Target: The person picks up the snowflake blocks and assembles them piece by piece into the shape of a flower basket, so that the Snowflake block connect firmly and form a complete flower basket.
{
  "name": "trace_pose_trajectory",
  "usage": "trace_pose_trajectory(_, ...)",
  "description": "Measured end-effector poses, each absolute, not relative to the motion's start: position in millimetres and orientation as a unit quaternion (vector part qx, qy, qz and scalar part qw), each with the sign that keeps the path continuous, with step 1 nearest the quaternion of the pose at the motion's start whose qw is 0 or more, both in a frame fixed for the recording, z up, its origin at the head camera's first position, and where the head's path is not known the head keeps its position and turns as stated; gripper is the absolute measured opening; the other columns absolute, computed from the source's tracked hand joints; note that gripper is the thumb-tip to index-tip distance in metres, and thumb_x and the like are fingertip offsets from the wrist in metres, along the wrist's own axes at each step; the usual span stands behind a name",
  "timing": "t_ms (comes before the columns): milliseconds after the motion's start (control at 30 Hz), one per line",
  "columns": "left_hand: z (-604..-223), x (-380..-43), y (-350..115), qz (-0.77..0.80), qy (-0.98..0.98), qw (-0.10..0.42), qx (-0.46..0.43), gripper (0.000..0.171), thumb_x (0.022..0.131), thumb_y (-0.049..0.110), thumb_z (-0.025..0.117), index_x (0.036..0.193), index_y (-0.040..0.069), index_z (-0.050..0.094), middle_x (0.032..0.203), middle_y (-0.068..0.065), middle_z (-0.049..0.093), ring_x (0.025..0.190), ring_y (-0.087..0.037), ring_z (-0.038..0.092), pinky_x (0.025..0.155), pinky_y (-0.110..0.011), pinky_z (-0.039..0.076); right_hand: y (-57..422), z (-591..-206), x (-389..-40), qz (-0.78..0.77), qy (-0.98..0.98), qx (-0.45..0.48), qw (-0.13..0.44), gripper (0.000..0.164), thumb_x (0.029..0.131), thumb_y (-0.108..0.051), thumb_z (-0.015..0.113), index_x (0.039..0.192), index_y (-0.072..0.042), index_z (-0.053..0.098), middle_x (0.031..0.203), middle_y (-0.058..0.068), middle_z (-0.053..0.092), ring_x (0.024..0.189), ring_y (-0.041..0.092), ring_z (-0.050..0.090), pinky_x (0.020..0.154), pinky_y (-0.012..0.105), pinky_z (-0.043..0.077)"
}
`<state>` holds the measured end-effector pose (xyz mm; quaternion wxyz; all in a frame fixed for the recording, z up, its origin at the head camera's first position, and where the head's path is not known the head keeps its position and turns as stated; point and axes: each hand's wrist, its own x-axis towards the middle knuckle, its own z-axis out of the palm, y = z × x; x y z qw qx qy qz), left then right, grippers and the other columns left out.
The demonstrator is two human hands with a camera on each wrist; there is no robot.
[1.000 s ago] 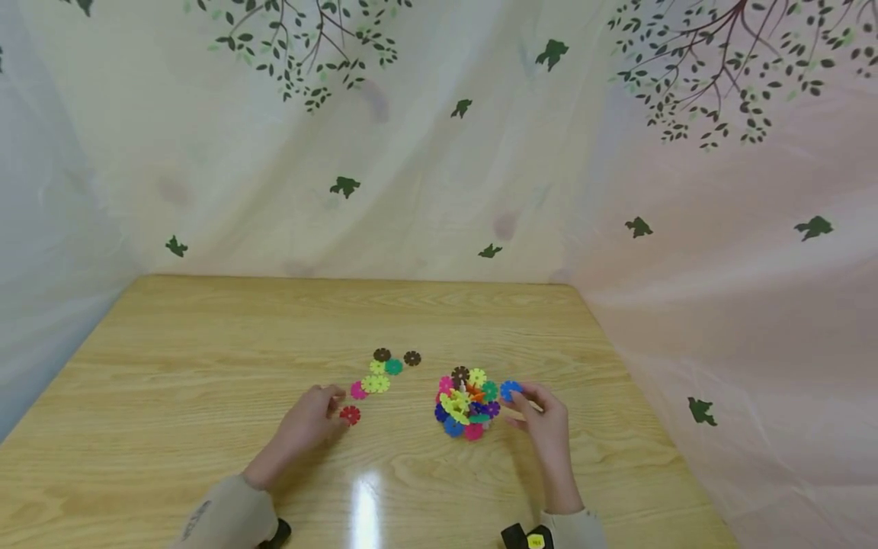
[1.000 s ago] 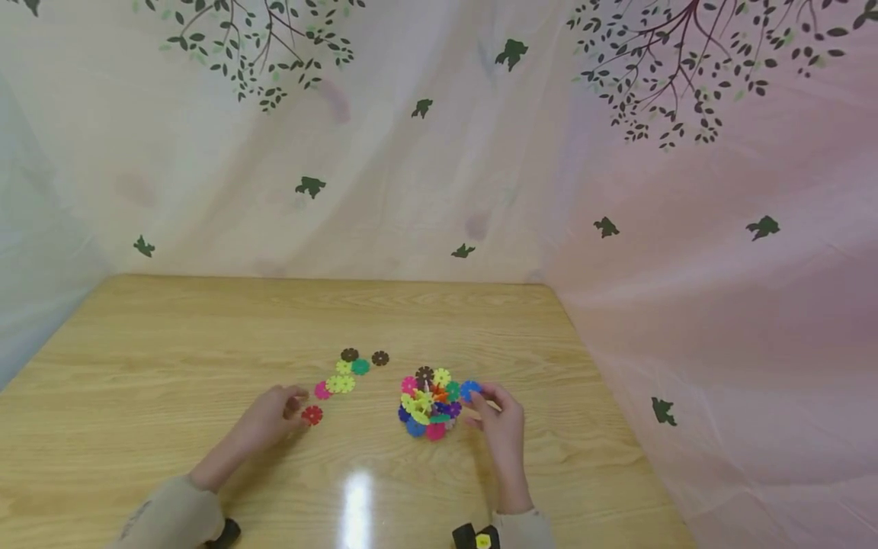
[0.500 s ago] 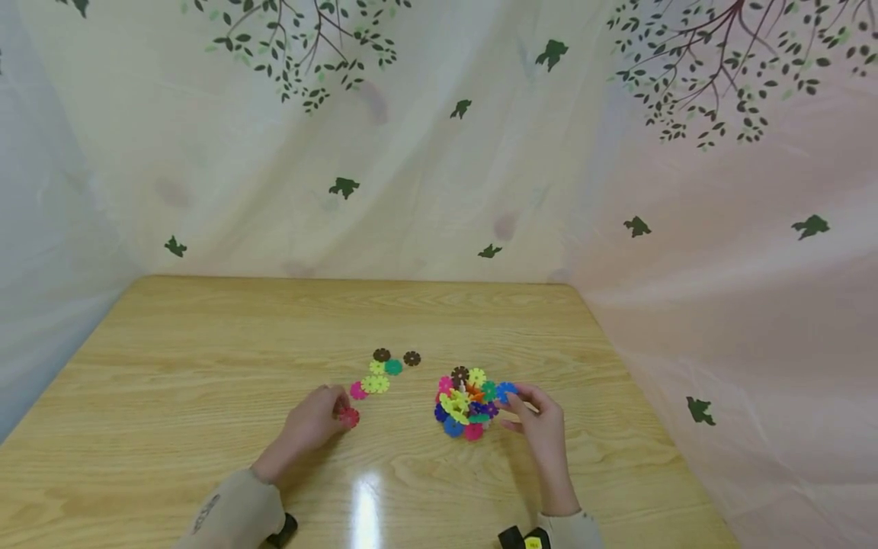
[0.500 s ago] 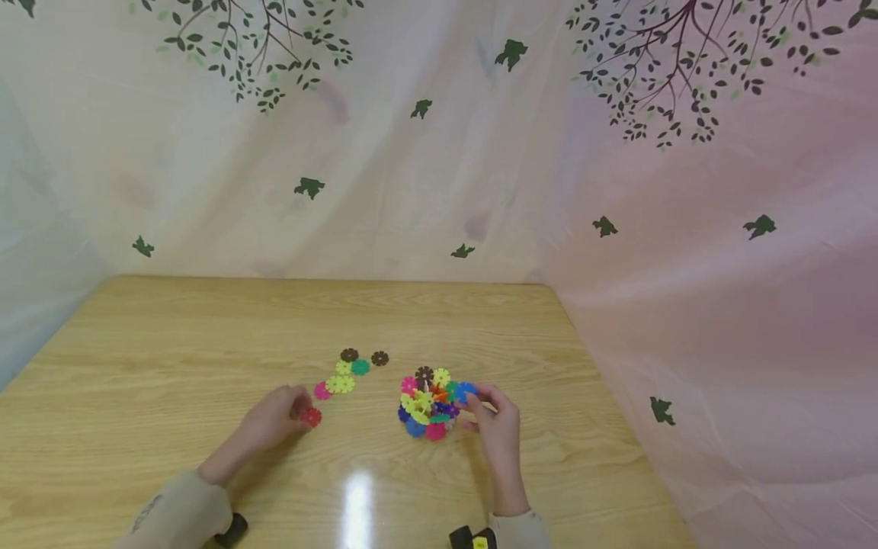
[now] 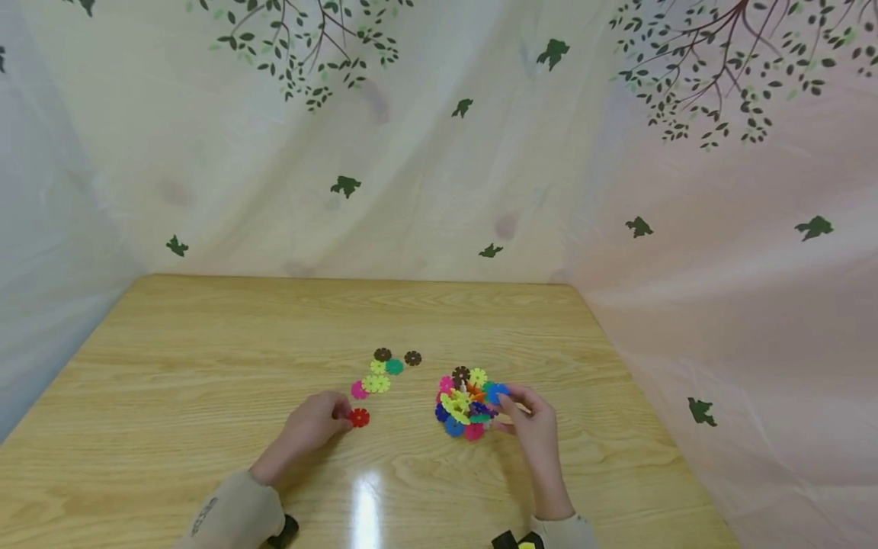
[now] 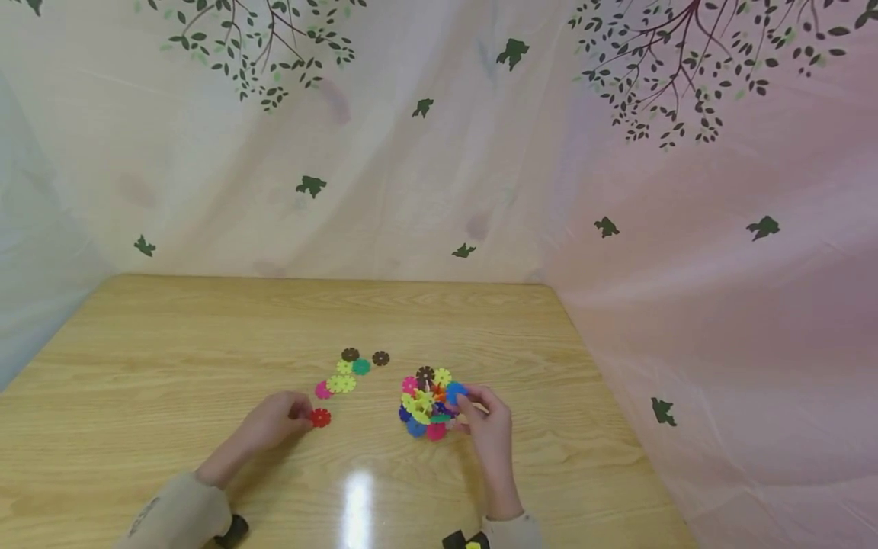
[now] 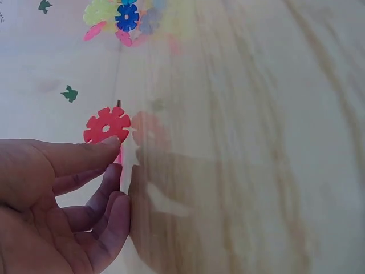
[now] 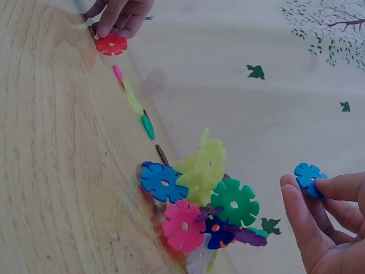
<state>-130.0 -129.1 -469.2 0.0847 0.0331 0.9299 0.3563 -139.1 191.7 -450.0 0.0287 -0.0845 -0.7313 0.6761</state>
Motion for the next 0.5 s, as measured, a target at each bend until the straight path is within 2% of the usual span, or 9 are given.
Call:
trace_pose_trajectory(167, -471.5, -130.2, -131.1, 0.462, 0.877, 0.113, 0.069, 0.003, 0.088, 0.004, 0.065, 0.086, 0.002, 0.064, 0.079, -0.005, 0.061, 0.072, -0.015, 0.053, 0.059, -0.024, 0.048, 182.2, -446.8, -134.1, 0.682, -0.727, -0.077, 0.018, 0.024, 0.094, -0.002, 0.06, 0.115, 0.009, 0.061, 0.091, 0.002, 0.064, 0.079, 0.013, 0.072, 0.069, 0.034, 0.062)
trace_pose_trajectory(333, -462.2, -124.4, -124.4, 0.569, 0.802, 0.151, 0.098, 0.017, 0.091, 0.008, 0.062, 0.1, -0.006, 0.062, 0.088, -0.013, 0.066, 0.072, -0.017, 0.059, 0.06, -0.027, 0.056, 169.4, -444.1, -128.1, 0.656, -0.753, -0.05, 0.015, 0.022, 0.093, -0.005, 0.062, 0.112, 0.006, 0.064, 0.096, 0.005, 0.067, 0.081, 0.012, 0.07, 0.069, 0.031, 0.062)
trace_pose_trajectory(500, -442.4, -114.8, -108.6, 0.623, 0.756, 0.163, 0.12, 0.023, 0.093, 0.009, 0.059, 0.104, -0.01, 0.057, 0.089, -0.013, 0.068, 0.074, -0.019, 0.062, 0.066, -0.033, 0.06, 151.0, -438.8, -121.9, 0.628, -0.778, -0.011, 0.006, 0.021, 0.089, -0.009, 0.069, 0.107, 0.002, 0.069, 0.099, 0.013, 0.07, 0.079, 0.008, 0.065, 0.067, 0.026, 0.061)
